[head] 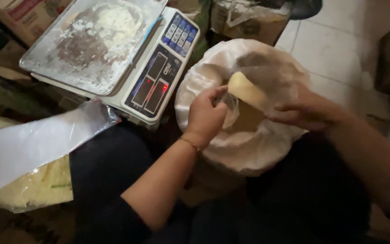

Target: The person scoops a white granular substance from a large sack into small plastic bags using a blue scoop. They place the filled bags on a digital scale to check the weight, then tie the bags closed by hand. The process is repeated multiple times.

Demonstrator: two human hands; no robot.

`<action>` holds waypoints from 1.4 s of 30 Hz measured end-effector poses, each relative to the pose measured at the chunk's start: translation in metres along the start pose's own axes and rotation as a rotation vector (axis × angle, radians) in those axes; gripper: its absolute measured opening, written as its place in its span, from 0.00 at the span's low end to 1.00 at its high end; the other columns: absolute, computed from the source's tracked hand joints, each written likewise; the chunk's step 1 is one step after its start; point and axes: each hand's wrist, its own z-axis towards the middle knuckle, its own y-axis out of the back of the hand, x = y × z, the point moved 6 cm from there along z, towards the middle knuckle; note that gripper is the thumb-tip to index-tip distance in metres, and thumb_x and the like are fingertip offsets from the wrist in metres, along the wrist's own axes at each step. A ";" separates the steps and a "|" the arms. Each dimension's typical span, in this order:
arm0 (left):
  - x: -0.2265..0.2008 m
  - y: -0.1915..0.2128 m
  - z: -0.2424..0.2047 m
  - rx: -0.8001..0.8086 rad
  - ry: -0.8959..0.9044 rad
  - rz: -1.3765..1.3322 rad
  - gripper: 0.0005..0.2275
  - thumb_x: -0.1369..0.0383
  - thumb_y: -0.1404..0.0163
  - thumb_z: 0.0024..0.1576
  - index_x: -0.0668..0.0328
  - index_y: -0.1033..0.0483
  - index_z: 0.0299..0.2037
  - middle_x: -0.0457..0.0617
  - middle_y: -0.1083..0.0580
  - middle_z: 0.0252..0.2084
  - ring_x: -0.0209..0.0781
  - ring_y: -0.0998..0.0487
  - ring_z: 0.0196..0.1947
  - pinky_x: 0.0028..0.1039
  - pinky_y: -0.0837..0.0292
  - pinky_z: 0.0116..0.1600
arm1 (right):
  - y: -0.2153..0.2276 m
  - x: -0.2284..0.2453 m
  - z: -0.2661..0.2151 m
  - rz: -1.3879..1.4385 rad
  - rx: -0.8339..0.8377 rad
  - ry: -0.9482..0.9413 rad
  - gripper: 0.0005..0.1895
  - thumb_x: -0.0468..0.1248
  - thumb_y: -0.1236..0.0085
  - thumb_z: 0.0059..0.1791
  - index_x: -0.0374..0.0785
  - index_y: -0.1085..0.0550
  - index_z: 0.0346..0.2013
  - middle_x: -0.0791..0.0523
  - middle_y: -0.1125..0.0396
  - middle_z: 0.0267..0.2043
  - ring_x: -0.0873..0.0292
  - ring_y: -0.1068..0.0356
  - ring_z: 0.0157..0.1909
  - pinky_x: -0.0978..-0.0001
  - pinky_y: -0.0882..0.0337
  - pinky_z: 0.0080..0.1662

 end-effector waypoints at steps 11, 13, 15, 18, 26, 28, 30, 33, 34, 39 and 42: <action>-0.003 -0.009 0.013 0.003 -0.013 0.082 0.16 0.74 0.50 0.51 0.64 0.19 0.49 0.57 0.18 0.44 0.44 0.16 0.44 0.28 0.23 0.51 | -0.060 0.120 -0.063 -0.981 -0.150 0.029 0.49 0.38 0.33 0.38 0.45 0.47 0.69 0.42 0.31 0.54 0.44 0.23 0.47 0.54 0.21 0.49; -0.003 -0.009 0.012 -0.004 -0.015 0.107 0.15 0.73 0.49 0.51 0.64 0.18 0.49 0.57 0.18 0.42 0.44 0.16 0.43 0.28 0.24 0.50 | -0.079 0.131 -0.062 -1.124 -0.143 0.024 0.48 0.37 0.33 0.38 0.45 0.47 0.69 0.42 0.30 0.51 0.45 0.23 0.47 0.54 0.21 0.49; -0.002 -0.009 0.012 -0.010 0.021 0.115 0.15 0.72 0.48 0.51 0.62 0.18 0.49 0.57 0.18 0.40 0.45 0.16 0.40 0.29 0.23 0.48 | -0.091 0.140 -0.060 -1.327 -0.185 -0.044 0.49 0.35 0.35 0.40 0.46 0.49 0.72 0.39 0.29 0.49 0.45 0.21 0.48 0.53 0.23 0.52; -0.009 -0.008 0.012 -0.034 -0.078 0.104 0.15 0.73 0.47 0.50 0.64 0.18 0.47 0.57 0.18 0.39 0.45 0.16 0.40 0.30 0.23 0.48 | -0.113 0.153 -0.060 -1.429 -0.186 -0.011 0.46 0.35 0.32 0.39 0.46 0.47 0.66 0.44 0.34 0.55 0.47 0.28 0.53 0.55 0.25 0.52; -0.004 -0.008 0.014 0.014 0.068 0.138 0.13 0.71 0.48 0.50 0.59 0.15 0.43 0.57 0.17 0.36 0.46 0.16 0.35 0.29 0.23 0.45 | -0.113 0.160 -0.058 -1.482 -0.265 -0.080 0.48 0.32 0.33 0.41 0.46 0.47 0.71 0.44 0.38 0.60 0.44 0.29 0.55 0.54 0.23 0.52; -0.004 -0.006 0.016 0.013 0.029 0.129 0.13 0.71 0.47 0.48 0.61 0.15 0.42 0.56 0.17 0.37 0.45 0.16 0.37 0.28 0.23 0.46 | -0.097 0.152 -0.052 -1.463 -0.311 -0.164 0.47 0.31 0.33 0.41 0.45 0.47 0.71 0.43 0.39 0.62 0.43 0.30 0.55 0.54 0.22 0.52; -0.004 -0.005 0.022 0.004 -0.026 0.147 0.15 0.72 0.45 0.46 0.60 0.16 0.43 0.56 0.18 0.38 0.45 0.16 0.39 0.28 0.24 0.47 | -0.081 0.133 -0.040 -1.467 -0.338 -0.236 0.46 0.31 0.29 0.42 0.46 0.46 0.69 0.43 0.42 0.62 0.43 0.32 0.57 0.54 0.21 0.54; 0.002 -0.010 0.034 0.109 0.023 0.124 0.15 0.73 0.49 0.48 0.60 0.17 0.45 0.54 0.17 0.38 0.42 0.16 0.38 0.27 0.23 0.45 | -0.080 0.101 -0.016 -1.606 -0.273 -0.054 0.47 0.37 0.28 0.41 0.44 0.46 0.69 0.39 0.42 0.61 0.40 0.33 0.57 0.55 0.26 0.53; 0.002 -0.010 0.038 0.129 0.018 0.123 0.15 0.73 0.49 0.49 0.60 0.17 0.45 0.54 0.17 0.38 0.41 0.16 0.38 0.27 0.23 0.46 | -0.083 0.094 -0.011 -1.612 -0.267 0.086 0.49 0.40 0.27 0.41 0.46 0.46 0.70 0.38 0.43 0.60 0.39 0.34 0.56 0.55 0.27 0.52; -0.010 -0.025 0.058 0.350 -0.056 0.194 0.13 0.74 0.51 0.51 0.65 0.16 0.42 0.55 0.16 0.37 0.40 0.15 0.38 0.26 0.22 0.46 | -0.083 0.062 0.017 -1.532 0.065 0.051 0.35 0.47 0.34 0.45 0.47 0.37 0.62 0.52 0.28 0.50 0.54 0.23 0.48 0.60 0.23 0.47; -0.019 -0.034 0.072 0.437 -0.047 0.027 0.14 0.73 0.42 0.48 0.68 0.19 0.45 0.56 0.17 0.39 0.41 0.18 0.39 0.28 0.22 0.45 | -0.084 0.035 0.030 -1.394 0.195 -0.145 0.31 0.50 0.39 0.49 0.42 0.37 0.61 0.49 0.28 0.44 0.53 0.25 0.41 0.57 0.24 0.43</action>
